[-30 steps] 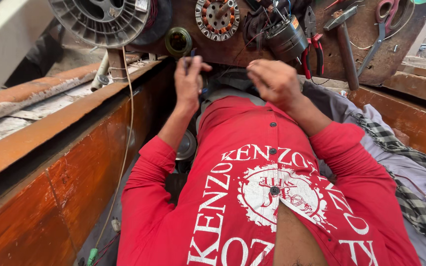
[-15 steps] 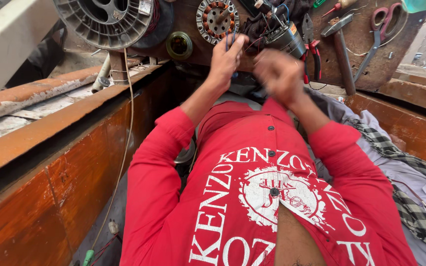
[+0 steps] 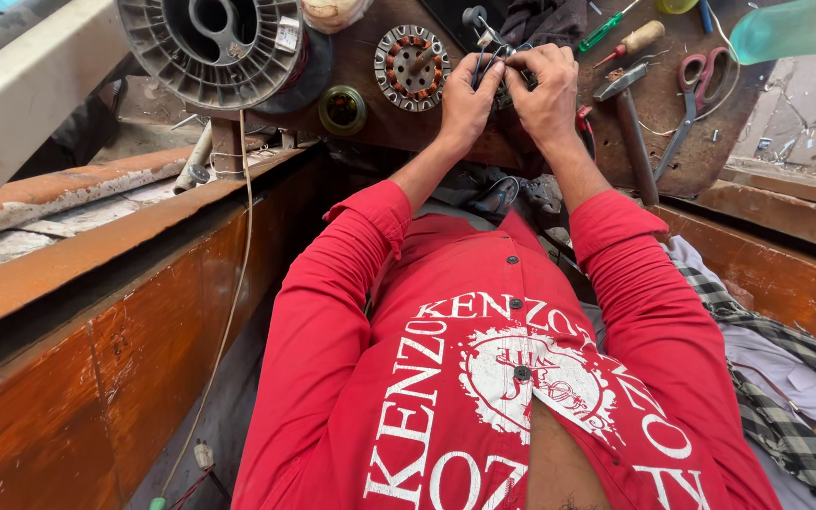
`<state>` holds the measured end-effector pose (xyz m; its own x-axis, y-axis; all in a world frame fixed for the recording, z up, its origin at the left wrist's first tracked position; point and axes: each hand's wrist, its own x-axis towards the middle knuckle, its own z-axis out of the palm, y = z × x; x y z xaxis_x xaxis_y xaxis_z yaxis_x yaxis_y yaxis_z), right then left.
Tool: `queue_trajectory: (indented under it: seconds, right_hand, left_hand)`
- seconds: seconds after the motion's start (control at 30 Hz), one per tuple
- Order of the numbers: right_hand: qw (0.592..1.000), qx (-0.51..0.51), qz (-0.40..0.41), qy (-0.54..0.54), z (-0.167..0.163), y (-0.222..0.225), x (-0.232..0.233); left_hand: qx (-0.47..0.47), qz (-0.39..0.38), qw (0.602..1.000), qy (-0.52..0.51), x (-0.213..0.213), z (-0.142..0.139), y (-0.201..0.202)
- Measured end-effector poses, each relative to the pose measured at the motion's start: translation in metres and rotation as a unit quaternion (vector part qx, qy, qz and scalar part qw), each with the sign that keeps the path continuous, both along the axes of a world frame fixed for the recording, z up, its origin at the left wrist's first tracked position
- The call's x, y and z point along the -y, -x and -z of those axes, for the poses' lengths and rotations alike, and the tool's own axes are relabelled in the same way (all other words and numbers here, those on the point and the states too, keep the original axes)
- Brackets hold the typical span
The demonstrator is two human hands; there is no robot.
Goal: The person repairs a small electrical motor by manipulating its internal components and wiring. They use pliers to adjust parts and connect wires, occasionally reaching for tools on the cluttered workbench.
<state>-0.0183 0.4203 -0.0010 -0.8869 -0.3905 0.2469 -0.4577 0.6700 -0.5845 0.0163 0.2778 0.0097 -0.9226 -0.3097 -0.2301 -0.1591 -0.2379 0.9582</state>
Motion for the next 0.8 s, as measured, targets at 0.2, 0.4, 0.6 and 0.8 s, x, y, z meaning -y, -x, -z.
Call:
queue_trajectory:
  seconds: [0.2, 0.4, 0.6, 0.8]
  right_hand:
    - [0.995, -0.080, 0.016, -0.052, 0.003, -0.001, 0.013]
    - [0.996, -0.071, 0.040, -0.032, 0.005, 0.003, 0.010]
    - [0.999, -0.009, 0.017, 0.038, -0.009, -0.002, 0.006]
    - [0.997, 0.009, -0.074, 0.038, -0.036, -0.008, 0.015]
  left_hand:
    - [0.046, -0.025, 0.994, 0.092, -0.001, 0.006, -0.003]
    - [0.032, -0.045, 0.998, 0.037, 0.003, 0.014, -0.017]
    - [0.030, -0.003, 0.980, -0.196, 0.006, 0.015, -0.020]
    - [-0.009, 0.003, 0.992, -0.129, 0.007, 0.012, -0.020]
